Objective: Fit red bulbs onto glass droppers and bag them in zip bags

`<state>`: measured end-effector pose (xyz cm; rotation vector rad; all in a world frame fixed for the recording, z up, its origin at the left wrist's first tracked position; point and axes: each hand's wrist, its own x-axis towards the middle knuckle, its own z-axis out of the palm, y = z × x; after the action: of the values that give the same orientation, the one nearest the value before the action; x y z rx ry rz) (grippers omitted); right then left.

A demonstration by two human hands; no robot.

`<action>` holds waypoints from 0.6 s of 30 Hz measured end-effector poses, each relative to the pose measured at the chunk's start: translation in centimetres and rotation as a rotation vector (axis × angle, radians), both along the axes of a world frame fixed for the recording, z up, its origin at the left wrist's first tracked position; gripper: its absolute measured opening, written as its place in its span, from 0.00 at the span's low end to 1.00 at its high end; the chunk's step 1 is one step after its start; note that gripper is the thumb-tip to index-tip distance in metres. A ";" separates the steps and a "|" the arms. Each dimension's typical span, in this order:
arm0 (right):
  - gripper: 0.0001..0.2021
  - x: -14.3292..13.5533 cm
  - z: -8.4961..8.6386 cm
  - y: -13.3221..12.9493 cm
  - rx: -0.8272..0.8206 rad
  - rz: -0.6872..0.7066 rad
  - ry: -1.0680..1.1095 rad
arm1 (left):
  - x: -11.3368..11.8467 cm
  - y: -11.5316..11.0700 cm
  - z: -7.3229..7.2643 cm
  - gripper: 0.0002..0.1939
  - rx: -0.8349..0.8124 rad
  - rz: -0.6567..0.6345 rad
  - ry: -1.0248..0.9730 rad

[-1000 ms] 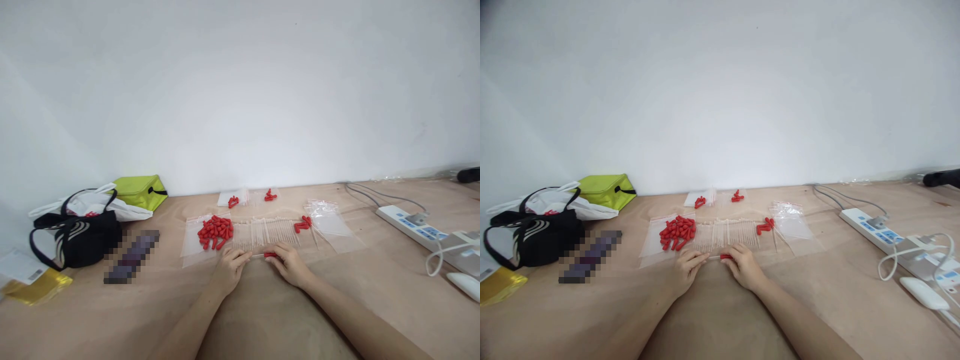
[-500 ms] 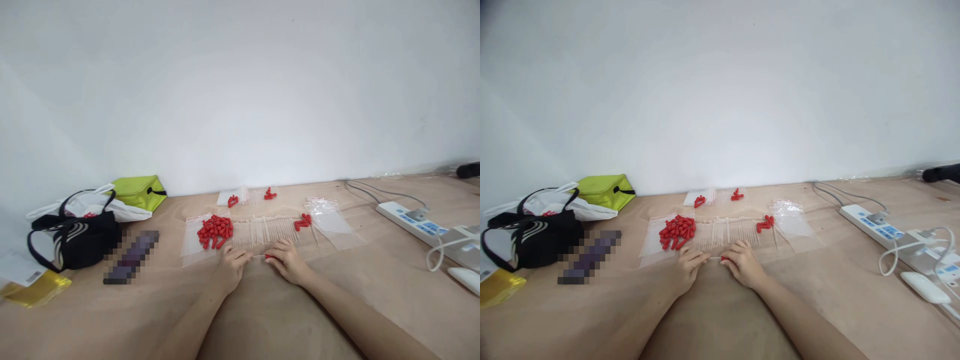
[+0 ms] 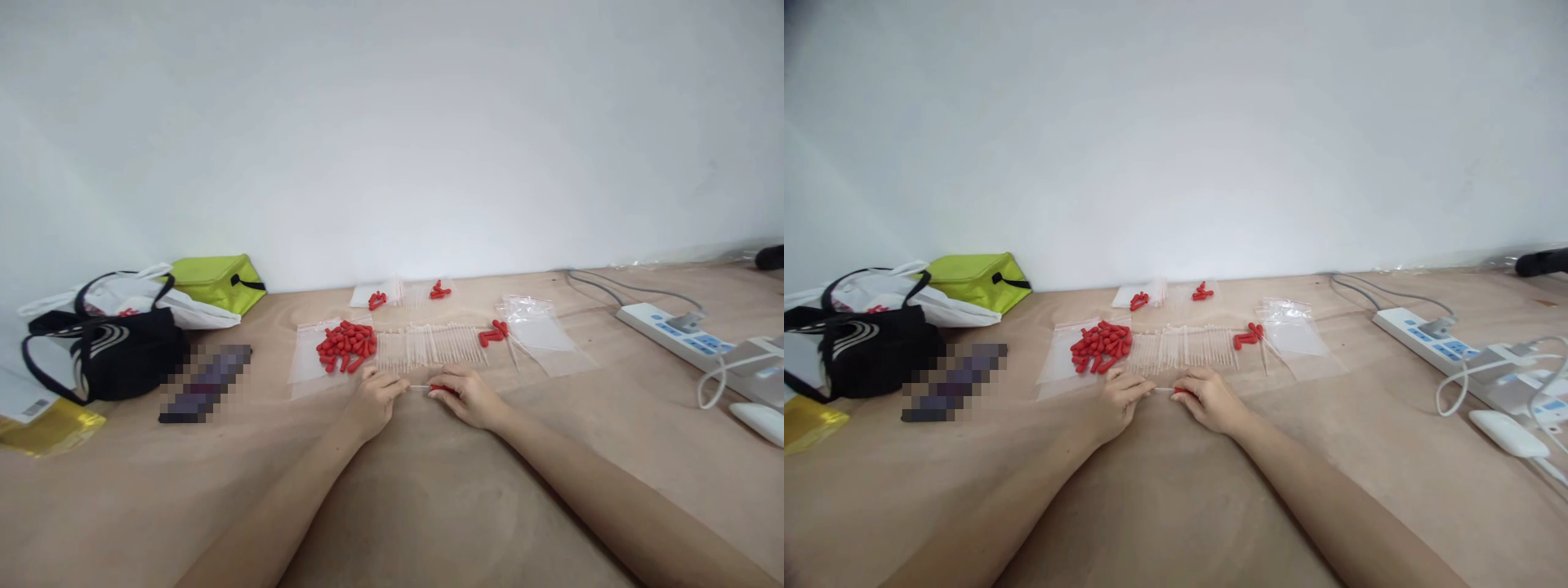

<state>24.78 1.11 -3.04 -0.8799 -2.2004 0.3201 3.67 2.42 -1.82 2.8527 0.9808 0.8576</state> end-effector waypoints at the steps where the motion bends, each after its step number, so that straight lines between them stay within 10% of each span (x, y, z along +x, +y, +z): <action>1: 0.09 0.0 0.0 0.0 0.006 0.000 -0.005 | 0.0 0.0 0.0 0.15 0.007 -0.004 -0.001; 18: 0.06 -0.3 0.1 -0.1 0.026 0.003 0.004 | 0.3 -0.3 -0.5 0.13 0.013 -0.016 -0.084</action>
<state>24.45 0.97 -2.96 -0.8612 -2.1981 0.2942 3.98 2.10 -2.29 2.8047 0.9457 0.9771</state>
